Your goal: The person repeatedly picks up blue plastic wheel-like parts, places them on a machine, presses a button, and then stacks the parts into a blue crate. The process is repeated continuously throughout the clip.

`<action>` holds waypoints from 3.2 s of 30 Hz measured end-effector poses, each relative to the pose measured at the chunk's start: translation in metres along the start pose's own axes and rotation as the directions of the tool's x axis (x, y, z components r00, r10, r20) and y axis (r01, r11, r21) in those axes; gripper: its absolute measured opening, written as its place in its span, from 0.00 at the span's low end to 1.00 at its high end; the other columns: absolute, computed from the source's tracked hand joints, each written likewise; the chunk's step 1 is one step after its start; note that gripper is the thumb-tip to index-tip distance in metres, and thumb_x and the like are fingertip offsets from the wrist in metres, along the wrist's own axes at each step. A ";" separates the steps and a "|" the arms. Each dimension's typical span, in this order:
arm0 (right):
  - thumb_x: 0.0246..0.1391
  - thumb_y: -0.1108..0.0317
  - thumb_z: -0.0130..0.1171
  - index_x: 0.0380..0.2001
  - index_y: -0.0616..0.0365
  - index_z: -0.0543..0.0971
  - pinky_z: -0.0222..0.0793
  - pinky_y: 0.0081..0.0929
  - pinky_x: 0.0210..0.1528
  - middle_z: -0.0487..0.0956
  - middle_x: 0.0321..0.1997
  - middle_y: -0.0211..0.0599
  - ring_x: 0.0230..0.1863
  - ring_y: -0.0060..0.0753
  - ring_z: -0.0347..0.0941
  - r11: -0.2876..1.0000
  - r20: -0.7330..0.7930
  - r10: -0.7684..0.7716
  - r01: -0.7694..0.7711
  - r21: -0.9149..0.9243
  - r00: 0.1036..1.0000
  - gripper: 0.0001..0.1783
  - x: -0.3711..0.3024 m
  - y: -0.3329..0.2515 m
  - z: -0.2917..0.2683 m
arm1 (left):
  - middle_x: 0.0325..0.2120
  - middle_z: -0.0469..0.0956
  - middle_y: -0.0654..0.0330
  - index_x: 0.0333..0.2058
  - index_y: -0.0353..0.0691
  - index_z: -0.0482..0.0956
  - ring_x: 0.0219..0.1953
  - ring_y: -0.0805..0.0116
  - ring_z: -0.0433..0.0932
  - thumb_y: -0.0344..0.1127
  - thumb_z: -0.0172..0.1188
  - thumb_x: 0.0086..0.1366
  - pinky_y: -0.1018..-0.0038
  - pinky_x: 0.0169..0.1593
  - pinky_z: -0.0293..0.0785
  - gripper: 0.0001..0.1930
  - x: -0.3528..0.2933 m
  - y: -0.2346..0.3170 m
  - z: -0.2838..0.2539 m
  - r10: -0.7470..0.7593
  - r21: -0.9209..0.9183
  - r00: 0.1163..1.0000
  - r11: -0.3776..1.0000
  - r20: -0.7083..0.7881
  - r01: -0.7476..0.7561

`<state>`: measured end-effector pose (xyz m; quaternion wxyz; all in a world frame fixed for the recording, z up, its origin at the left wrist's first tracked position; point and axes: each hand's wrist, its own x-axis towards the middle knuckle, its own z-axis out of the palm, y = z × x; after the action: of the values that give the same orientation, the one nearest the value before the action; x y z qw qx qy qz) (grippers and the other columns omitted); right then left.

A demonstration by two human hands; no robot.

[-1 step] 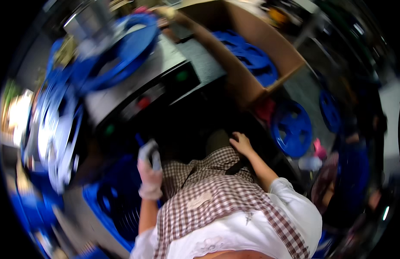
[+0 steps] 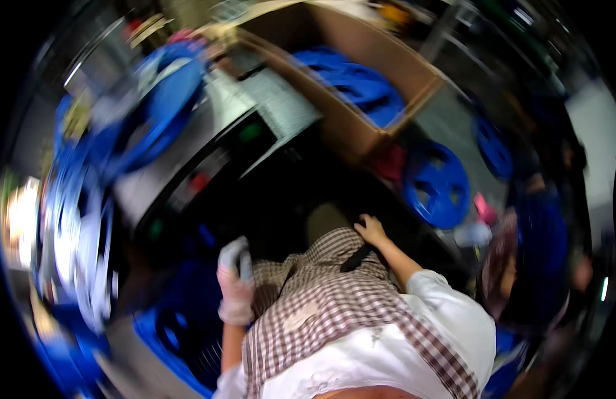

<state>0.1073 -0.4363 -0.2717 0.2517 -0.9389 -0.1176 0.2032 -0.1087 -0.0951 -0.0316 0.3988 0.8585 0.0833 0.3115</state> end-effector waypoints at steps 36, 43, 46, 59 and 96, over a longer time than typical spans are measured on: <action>0.41 0.60 0.71 0.67 0.50 0.56 0.66 0.46 0.59 0.67 0.64 0.48 0.62 0.53 0.65 0.914 -0.326 -0.114 -0.029 -0.404 0.939 0.51 0.070 0.059 -0.247 | 0.38 0.80 0.51 0.44 0.36 0.78 0.41 0.55 0.79 0.19 0.58 0.58 0.69 0.46 0.75 0.14 0.037 0.063 0.032 0.034 0.167 0.948 0.982 0.316 -0.091; 0.30 0.60 0.78 0.70 0.50 0.50 0.59 0.43 0.65 0.67 0.64 0.45 0.65 0.50 0.61 0.796 -0.112 0.076 -0.129 -0.592 0.991 0.64 0.102 0.105 -0.232 | 0.42 0.79 0.51 0.46 0.37 0.77 0.45 0.53 0.78 0.20 0.60 0.56 0.67 0.49 0.74 0.17 0.078 0.089 -0.065 0.237 0.470 0.970 0.852 0.044 -0.230; 0.33 0.57 0.78 0.70 0.46 0.49 0.56 0.49 0.66 0.60 0.69 0.44 0.69 0.49 0.53 0.808 -0.142 0.150 -0.204 -0.553 0.979 0.64 0.114 0.117 -0.224 | 0.47 0.77 0.50 0.51 0.38 0.74 0.50 0.52 0.76 0.22 0.60 0.59 0.66 0.53 0.73 0.20 0.116 0.081 -0.086 0.332 0.557 0.942 0.791 -0.042 -0.254; 0.38 0.41 0.68 0.71 0.40 0.41 0.59 0.57 0.61 0.68 0.63 0.52 0.63 0.57 0.65 0.746 -0.350 0.610 -0.664 -0.050 0.711 0.63 0.048 0.137 -0.173 | 0.39 0.78 0.51 0.51 0.43 0.73 0.45 0.50 0.77 0.33 0.61 0.60 0.61 0.49 0.73 0.20 0.239 -0.026 -0.165 0.007 0.935 0.978 0.290 0.209 -0.202; 0.49 0.51 0.56 0.54 0.69 0.66 0.71 0.35 0.50 0.72 0.43 0.47 0.41 0.37 0.72 -0.136 -0.386 -0.574 0.381 0.915 0.722 0.37 -0.140 -0.253 -0.227 | 0.31 0.81 0.61 0.45 0.39 0.80 0.33 0.67 0.76 0.21 0.49 0.61 0.74 0.38 0.72 0.16 -0.332 -0.064 -0.372 -0.420 0.399 0.621 0.503 -0.662 0.766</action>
<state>0.0526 -0.3640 0.0843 0.8489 -0.3894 -0.3046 0.1871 -0.5889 0.0529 -0.0526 0.1232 0.7442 0.5834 0.3010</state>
